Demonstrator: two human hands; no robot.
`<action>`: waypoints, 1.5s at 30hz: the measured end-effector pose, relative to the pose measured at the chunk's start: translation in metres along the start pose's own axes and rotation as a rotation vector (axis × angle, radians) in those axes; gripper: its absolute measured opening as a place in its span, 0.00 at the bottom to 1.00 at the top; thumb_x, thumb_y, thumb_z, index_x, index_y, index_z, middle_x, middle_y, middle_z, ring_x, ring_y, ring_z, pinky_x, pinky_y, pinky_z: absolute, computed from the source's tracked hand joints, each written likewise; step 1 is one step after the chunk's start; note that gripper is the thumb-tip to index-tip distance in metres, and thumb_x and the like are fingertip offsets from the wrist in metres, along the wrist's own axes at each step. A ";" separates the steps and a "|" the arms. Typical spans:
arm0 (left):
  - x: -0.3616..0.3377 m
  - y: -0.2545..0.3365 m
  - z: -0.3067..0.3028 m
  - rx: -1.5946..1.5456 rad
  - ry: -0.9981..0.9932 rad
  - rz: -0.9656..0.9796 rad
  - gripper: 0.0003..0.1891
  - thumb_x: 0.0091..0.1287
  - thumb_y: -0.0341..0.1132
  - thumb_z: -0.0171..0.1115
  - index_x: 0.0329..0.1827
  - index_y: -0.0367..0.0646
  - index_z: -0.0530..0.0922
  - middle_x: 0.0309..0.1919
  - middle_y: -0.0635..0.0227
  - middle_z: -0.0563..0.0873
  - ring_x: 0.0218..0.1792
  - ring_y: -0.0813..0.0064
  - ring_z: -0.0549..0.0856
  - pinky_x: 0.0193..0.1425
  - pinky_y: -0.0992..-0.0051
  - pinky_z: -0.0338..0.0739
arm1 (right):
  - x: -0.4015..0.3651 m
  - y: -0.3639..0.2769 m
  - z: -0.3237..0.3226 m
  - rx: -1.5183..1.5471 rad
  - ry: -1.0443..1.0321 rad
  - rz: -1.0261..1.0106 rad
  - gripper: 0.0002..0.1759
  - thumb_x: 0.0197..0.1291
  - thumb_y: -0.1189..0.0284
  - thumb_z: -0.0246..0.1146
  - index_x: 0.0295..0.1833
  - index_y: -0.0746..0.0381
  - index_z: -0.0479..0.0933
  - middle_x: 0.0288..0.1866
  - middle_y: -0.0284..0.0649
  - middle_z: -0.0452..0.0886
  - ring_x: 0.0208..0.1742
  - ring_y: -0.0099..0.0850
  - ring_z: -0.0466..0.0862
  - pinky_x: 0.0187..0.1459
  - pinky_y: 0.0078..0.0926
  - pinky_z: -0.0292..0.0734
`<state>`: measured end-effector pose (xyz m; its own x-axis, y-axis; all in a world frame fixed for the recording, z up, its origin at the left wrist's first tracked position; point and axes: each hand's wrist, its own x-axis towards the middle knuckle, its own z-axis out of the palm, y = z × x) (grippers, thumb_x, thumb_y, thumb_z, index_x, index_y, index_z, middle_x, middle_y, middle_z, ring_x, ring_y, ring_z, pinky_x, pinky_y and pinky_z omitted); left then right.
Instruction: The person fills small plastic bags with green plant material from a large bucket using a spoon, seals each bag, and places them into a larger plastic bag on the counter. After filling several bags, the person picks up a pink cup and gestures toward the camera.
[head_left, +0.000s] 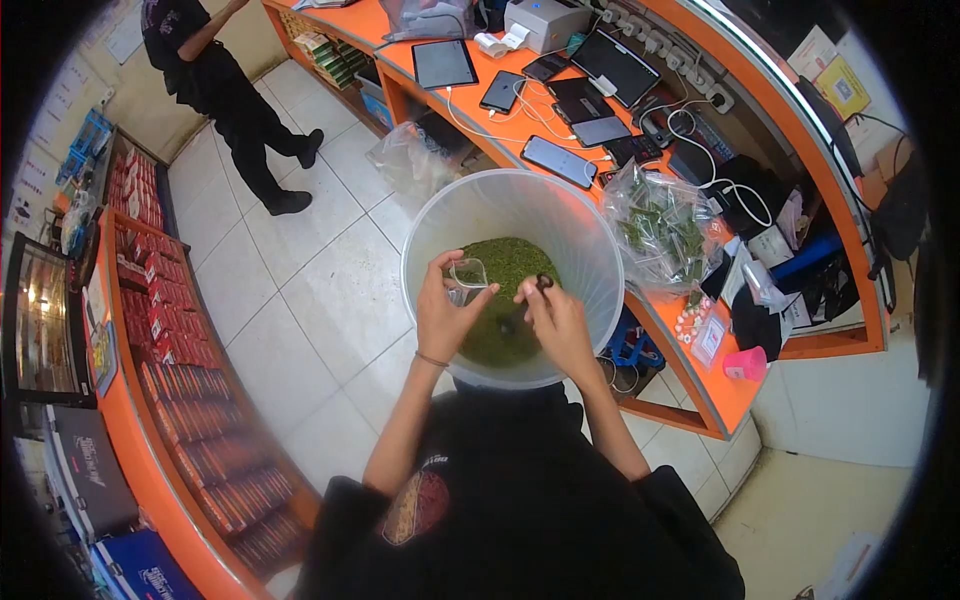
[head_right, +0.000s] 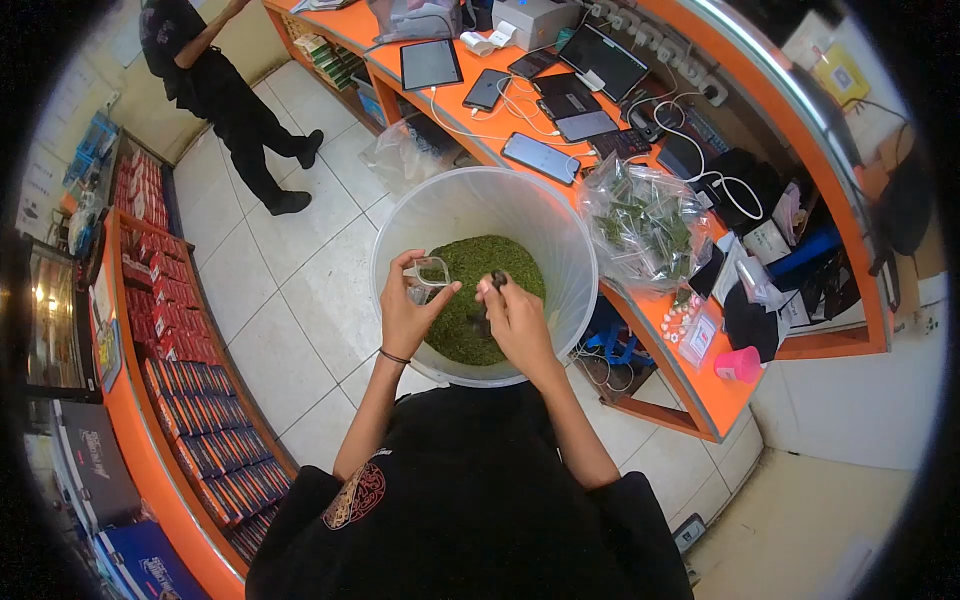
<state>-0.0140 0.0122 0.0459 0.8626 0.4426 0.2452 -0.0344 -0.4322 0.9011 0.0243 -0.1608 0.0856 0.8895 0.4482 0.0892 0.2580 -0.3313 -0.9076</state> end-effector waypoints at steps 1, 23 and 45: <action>-0.001 0.000 0.000 0.027 -0.020 -0.009 0.34 0.52 0.36 0.80 0.60 0.41 0.71 0.52 0.60 0.83 0.38 0.73 0.86 0.47 0.73 0.79 | 0.005 0.000 0.003 -0.009 0.078 -0.008 0.13 0.71 0.67 0.58 0.43 0.68 0.76 0.24 0.42 0.75 0.22 0.28 0.76 0.27 0.29 0.70; 0.002 0.001 -0.002 -0.373 -0.198 -0.178 0.12 0.70 0.35 0.66 0.48 0.35 0.82 0.37 0.71 0.87 0.40 0.85 0.82 0.44 0.81 0.76 | 0.025 0.030 0.003 0.166 -0.064 0.020 0.08 0.65 0.69 0.64 0.40 0.63 0.79 0.20 0.27 0.65 0.24 0.17 0.64 0.29 0.21 0.61; 0.000 -0.008 -0.003 -0.406 -0.193 -0.140 0.11 0.70 0.35 0.66 0.46 0.34 0.84 0.38 0.68 0.88 0.41 0.83 0.83 0.49 0.80 0.76 | 0.020 0.030 0.014 0.174 0.025 -0.077 0.07 0.59 0.74 0.67 0.38 0.67 0.79 0.23 0.34 0.72 0.25 0.19 0.69 0.28 0.21 0.63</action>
<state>-0.0156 0.0180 0.0401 0.9497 0.3041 0.0749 -0.0726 -0.0191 0.9972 0.0451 -0.1504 0.0547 0.8794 0.4449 0.1693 0.2582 -0.1470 -0.9548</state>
